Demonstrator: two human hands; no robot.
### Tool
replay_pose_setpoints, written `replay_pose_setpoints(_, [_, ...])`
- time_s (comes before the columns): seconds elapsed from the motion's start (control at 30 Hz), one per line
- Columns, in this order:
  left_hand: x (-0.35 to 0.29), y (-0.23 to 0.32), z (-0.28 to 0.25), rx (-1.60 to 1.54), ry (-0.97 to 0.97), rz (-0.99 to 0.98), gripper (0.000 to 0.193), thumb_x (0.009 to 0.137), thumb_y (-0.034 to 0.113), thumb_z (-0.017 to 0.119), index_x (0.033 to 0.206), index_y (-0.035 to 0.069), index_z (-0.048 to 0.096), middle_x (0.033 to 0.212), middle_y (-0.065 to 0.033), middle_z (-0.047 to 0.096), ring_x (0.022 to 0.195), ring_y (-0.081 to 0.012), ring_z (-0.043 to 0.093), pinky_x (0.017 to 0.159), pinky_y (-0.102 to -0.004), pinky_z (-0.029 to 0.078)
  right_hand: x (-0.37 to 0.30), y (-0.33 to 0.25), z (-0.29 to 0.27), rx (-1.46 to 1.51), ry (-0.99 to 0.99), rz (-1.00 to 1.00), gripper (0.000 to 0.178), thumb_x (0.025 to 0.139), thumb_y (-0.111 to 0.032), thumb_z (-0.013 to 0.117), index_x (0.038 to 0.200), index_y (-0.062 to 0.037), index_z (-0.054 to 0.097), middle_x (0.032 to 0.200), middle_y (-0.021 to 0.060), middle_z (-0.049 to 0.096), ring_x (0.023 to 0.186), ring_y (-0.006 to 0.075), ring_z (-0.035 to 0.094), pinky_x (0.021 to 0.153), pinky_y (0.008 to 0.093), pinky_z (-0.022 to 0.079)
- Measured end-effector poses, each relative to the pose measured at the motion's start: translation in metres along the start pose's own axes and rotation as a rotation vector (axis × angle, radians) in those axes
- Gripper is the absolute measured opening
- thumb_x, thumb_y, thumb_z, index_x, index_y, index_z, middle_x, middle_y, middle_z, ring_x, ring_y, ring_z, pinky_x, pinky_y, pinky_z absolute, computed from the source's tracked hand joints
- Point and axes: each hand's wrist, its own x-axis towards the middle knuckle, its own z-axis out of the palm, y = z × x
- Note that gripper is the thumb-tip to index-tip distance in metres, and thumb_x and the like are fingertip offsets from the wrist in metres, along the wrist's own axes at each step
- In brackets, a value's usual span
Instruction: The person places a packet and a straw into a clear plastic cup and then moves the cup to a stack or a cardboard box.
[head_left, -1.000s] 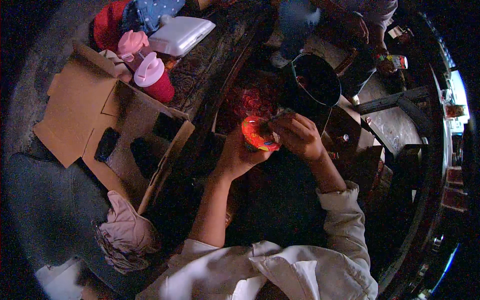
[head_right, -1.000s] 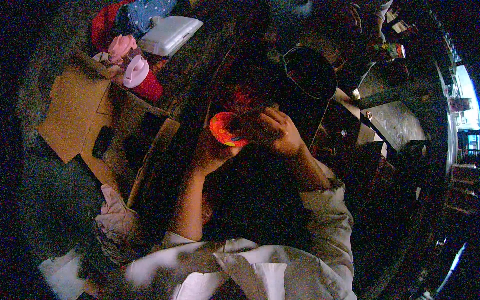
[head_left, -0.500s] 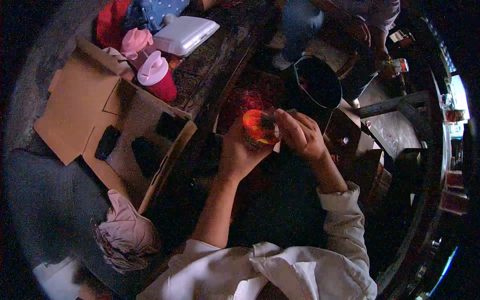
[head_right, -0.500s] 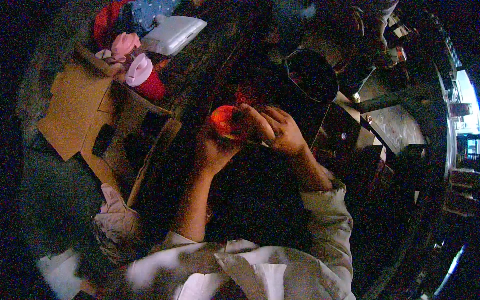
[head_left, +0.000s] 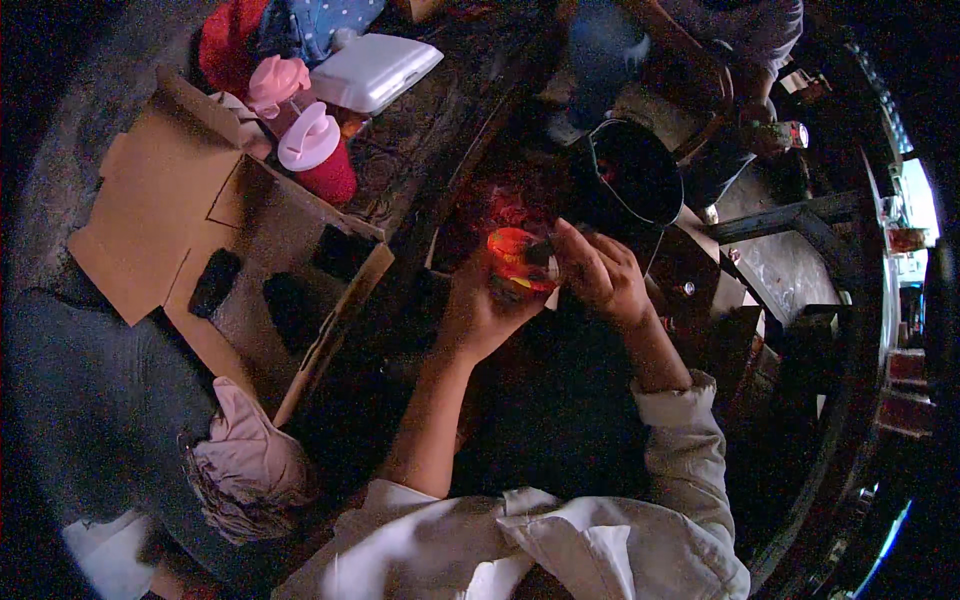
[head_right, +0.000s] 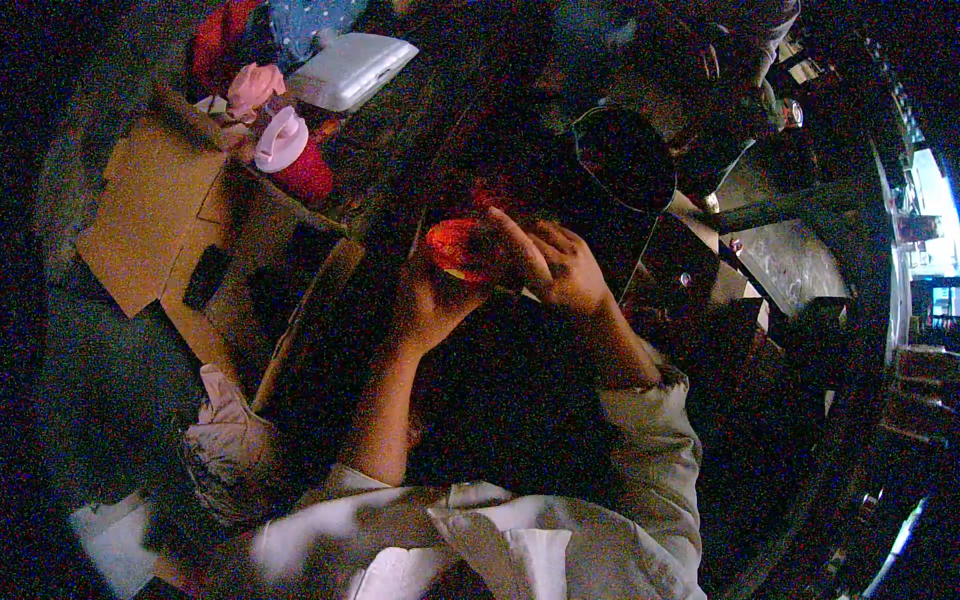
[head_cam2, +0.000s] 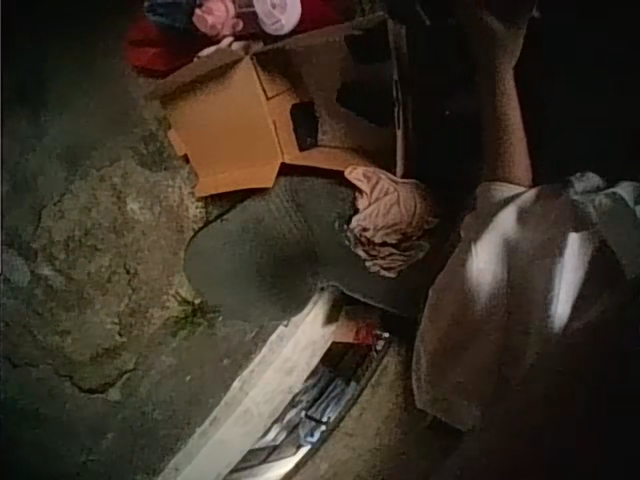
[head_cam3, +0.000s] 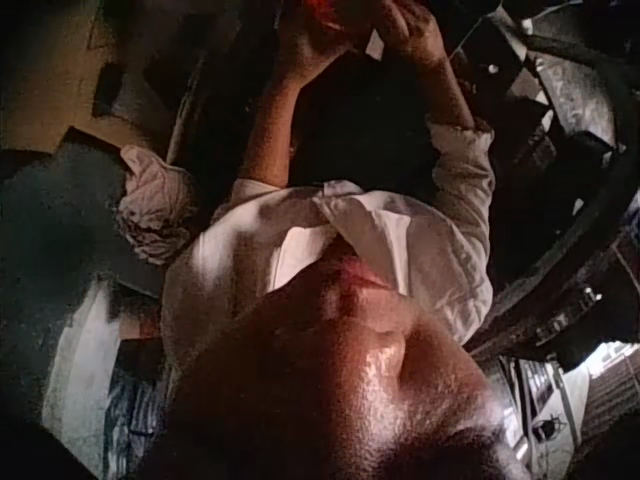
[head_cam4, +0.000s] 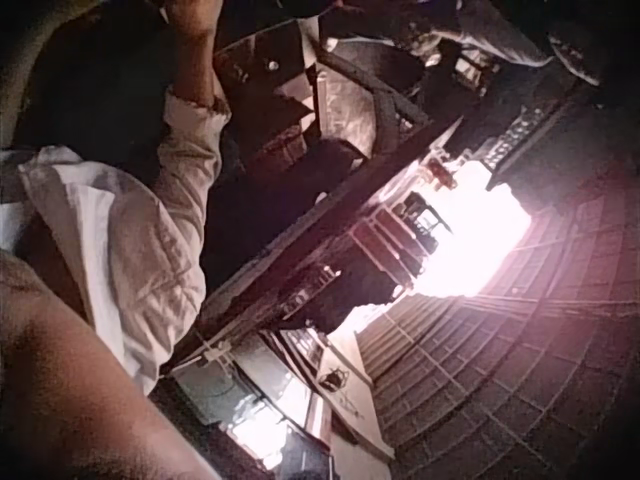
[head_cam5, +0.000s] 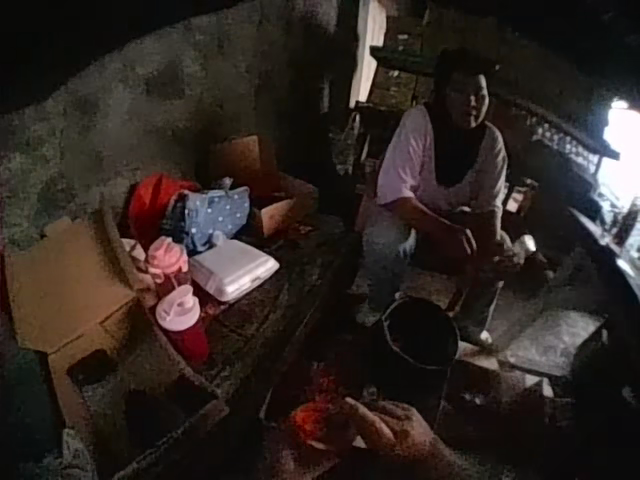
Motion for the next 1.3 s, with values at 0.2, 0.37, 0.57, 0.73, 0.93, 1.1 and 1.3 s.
replay_pose_setpoints(0.2, [0.001,0.007,-0.001,-0.015,-0.051,-0.009,0.050,0.069,0.021,0.075,0.110,0.005,0.052,0.104,-0.0128,0.059,0.098,-0.0269,0.058,0.086,-0.0363,0.045,-0.008,0.003,0.002,0.042,-0.004,0.001,0.052,0.070,0.002,0.067,0.117,0.0072,0.047,0.115,0.0176,0.058,0.082,0.0263,0.064,0.065,0.0326,0.053])
replay_pose_setpoints(0.37, [-0.004,-0.003,0.003,0.001,-0.115,-0.017,0.054,0.068,0.024,0.076,0.113,0.006,0.050,0.106,-0.0127,0.058,0.099,-0.0269,0.057,0.087,-0.0366,0.044,-0.028,0.017,0.011,0.109,-0.058,0.039,0.055,0.070,0.000,0.067,0.120,0.0070,0.046,0.113,0.0173,0.059,0.079,0.0260,0.064,0.064,0.0328,0.053])
replay_pose_setpoints(0.57, [-0.006,-0.009,0.002,-0.087,-0.131,-0.089,0.059,0.069,0.028,0.076,0.116,0.006,0.048,0.109,-0.0129,0.056,0.102,-0.0276,0.055,0.089,-0.0372,0.043,-0.001,0.002,0.003,0.060,-0.004,0.011,0.061,0.068,-0.014,0.066,0.124,0.0017,0.047,0.102,0.0137,0.062,0.079,0.0289,0.060,0.071,0.0384,0.050])
replay_pose_setpoints(0.73, [-0.004,-0.017,0.006,-0.178,-0.059,-0.064,0.059,0.070,0.029,0.074,0.115,0.003,0.047,0.108,-0.0134,0.055,0.101,-0.0281,0.054,0.090,-0.0375,0.042,0.001,0.015,0.009,0.075,0.057,0.020,0.049,0.069,0.004,0.065,0.116,0.0017,0.051,0.100,0.0128,0.063,0.076,0.0253,0.062,0.064,0.0329,0.051])
replay_pose_setpoints(0.93, [-0.005,-0.033,0.007,-0.061,0.094,-0.025,0.056,0.072,0.029,0.072,0.115,0.002,0.047,0.109,-0.0136,0.053,0.101,-0.0269,0.053,0.089,-0.0372,0.042,0.005,0.011,0.030,-0.002,0.299,0.358,0.041,0.070,0.007,0.064,0.109,-0.0033,0.057,0.093,0.0102,0.065,0.078,0.0221,0.063,0.069,0.0298,0.050])
replay_pose_setpoints(1.1, [-0.004,-0.013,0.001,-0.235,0.129,-0.193,0.054,0.074,0.026,0.070,0.116,0.002,0.046,0.112,-0.0122,0.051,0.104,-0.0221,0.051,0.090,-0.0352,0.041,-0.005,0.002,0.028,0.006,0.497,0.583,0.026,0.076,0.004,0.064,0.101,-0.0008,0.060,0.092,0.0094,0.064,0.082,0.0174,0.062,0.075,0.0264,0.049])
replay_pose_setpoints(1.3, [-0.004,-0.009,0.001,-0.243,0.087,-0.082,0.057,0.076,0.022,0.068,0.120,0.001,0.040,0.110,-0.0100,0.052,0.100,-0.0200,0.053,0.089,-0.0338,0.042,-0.039,0.005,0.037,0.849,0.833,1.061,0.020,0.081,0.004,0.060,0.101,0.0030,0.058,0.096,0.0051,0.062,0.088,0.0148,0.059,0.080,0.0264,0.047])
